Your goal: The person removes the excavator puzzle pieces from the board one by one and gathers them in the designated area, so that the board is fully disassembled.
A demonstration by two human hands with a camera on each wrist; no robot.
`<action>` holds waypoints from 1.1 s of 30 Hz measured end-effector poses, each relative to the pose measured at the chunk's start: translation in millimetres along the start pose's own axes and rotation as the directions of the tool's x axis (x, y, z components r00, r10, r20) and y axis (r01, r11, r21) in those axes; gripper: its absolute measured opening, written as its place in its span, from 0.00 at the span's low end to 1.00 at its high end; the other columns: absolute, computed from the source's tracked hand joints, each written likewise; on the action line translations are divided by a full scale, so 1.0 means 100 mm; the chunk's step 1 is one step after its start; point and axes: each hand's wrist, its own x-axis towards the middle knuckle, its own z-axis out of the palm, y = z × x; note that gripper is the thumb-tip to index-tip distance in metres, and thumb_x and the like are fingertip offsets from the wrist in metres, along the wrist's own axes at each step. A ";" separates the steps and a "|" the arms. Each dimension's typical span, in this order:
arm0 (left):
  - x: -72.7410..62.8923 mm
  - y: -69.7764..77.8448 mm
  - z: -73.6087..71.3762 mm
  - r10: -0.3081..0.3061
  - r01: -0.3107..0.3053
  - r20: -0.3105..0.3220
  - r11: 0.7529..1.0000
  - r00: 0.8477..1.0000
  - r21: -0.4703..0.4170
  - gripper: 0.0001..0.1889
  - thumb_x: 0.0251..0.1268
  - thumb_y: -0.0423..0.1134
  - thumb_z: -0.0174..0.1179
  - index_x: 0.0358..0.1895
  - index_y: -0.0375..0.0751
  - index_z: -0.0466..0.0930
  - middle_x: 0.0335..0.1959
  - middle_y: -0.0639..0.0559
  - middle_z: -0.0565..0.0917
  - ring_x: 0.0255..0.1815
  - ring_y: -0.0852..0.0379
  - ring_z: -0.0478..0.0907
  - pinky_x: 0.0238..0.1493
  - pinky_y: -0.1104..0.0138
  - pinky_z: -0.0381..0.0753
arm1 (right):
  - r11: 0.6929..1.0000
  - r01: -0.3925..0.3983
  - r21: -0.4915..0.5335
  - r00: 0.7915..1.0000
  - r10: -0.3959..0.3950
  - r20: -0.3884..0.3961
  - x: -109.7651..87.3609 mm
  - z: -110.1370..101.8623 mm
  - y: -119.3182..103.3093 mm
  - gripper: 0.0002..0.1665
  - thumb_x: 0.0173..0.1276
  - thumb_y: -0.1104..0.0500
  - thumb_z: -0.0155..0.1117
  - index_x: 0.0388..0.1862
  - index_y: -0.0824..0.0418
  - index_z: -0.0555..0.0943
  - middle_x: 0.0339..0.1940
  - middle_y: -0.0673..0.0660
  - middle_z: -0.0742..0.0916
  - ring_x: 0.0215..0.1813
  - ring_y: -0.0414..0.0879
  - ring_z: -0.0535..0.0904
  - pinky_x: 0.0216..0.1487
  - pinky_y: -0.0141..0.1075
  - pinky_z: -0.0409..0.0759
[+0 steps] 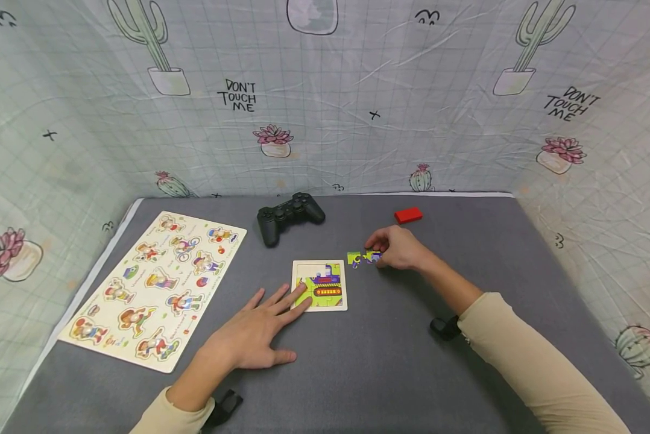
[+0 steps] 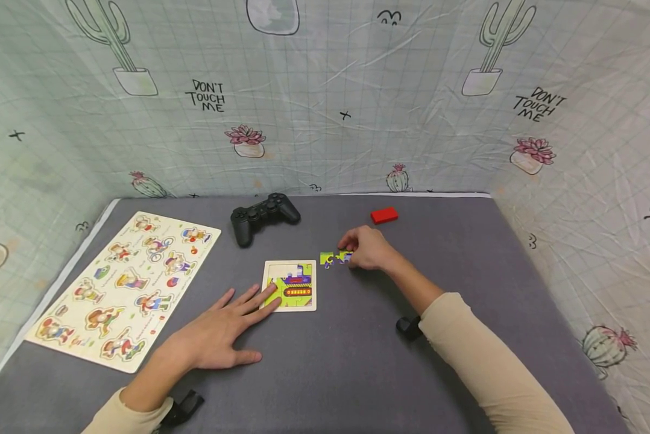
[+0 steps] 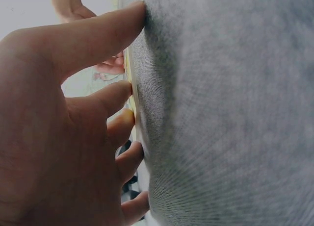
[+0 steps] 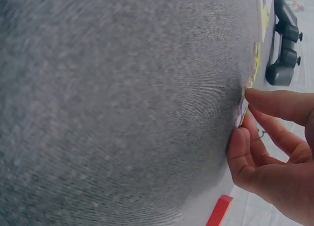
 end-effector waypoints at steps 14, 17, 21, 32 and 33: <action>0.00 -0.01 0.00 0.016 -0.016 -0.004 1.000 1.000 0.010 0.51 0.64 0.61 0.69 0.86 0.56 0.52 0.88 0.57 0.45 0.88 0.45 0.45 0.82 0.35 0.46 | 0.999 0.052 -0.013 0.994 -0.053 -0.094 -0.05 0.08 -0.21 0.18 0.60 0.68 0.76 0.50 0.65 0.88 0.43 0.60 0.87 0.45 0.50 0.80 0.48 0.40 0.80; 0.00 -0.02 0.00 0.011 -0.011 0.000 1.000 1.000 0.009 0.51 0.64 0.61 0.69 0.86 0.57 0.51 0.88 0.57 0.45 0.88 0.45 0.45 0.82 0.35 0.46 | 0.997 0.069 0.024 0.994 -0.067 -0.081 -0.07 0.11 -0.27 0.18 0.61 0.69 0.75 0.50 0.65 0.88 0.43 0.61 0.88 0.45 0.50 0.80 0.47 0.39 0.81; 0.00 -0.01 0.00 0.002 -0.002 0.010 1.000 1.000 0.007 0.51 0.64 0.61 0.69 0.86 0.58 0.51 0.88 0.57 0.45 0.88 0.45 0.44 0.82 0.35 0.45 | 0.993 0.094 0.068 0.994 -0.089 -0.065 -0.08 0.16 -0.34 0.17 0.61 0.69 0.76 0.50 0.65 0.88 0.43 0.61 0.89 0.44 0.49 0.81 0.44 0.36 0.81; 0.01 -0.02 0.01 -0.003 0.003 0.015 1.000 1.000 0.008 0.51 0.64 0.62 0.69 0.86 0.59 0.51 0.88 0.57 0.44 0.88 0.45 0.44 0.82 0.35 0.46 | 0.992 0.079 0.098 0.996 -0.076 -0.038 -0.09 0.32 -0.51 0.19 0.60 0.68 0.77 0.52 0.63 0.88 0.44 0.59 0.89 0.45 0.48 0.81 0.44 0.37 0.81; 0.01 -0.02 0.01 -0.002 0.002 0.014 1.000 1.000 0.010 0.51 0.64 0.62 0.69 0.86 0.58 0.51 0.88 0.57 0.44 0.88 0.45 0.44 0.82 0.35 0.46 | 0.992 0.077 0.096 0.997 -0.074 -0.036 -0.09 0.33 -0.53 0.20 0.60 0.67 0.78 0.52 0.63 0.88 0.44 0.59 0.88 0.45 0.48 0.81 0.44 0.36 0.81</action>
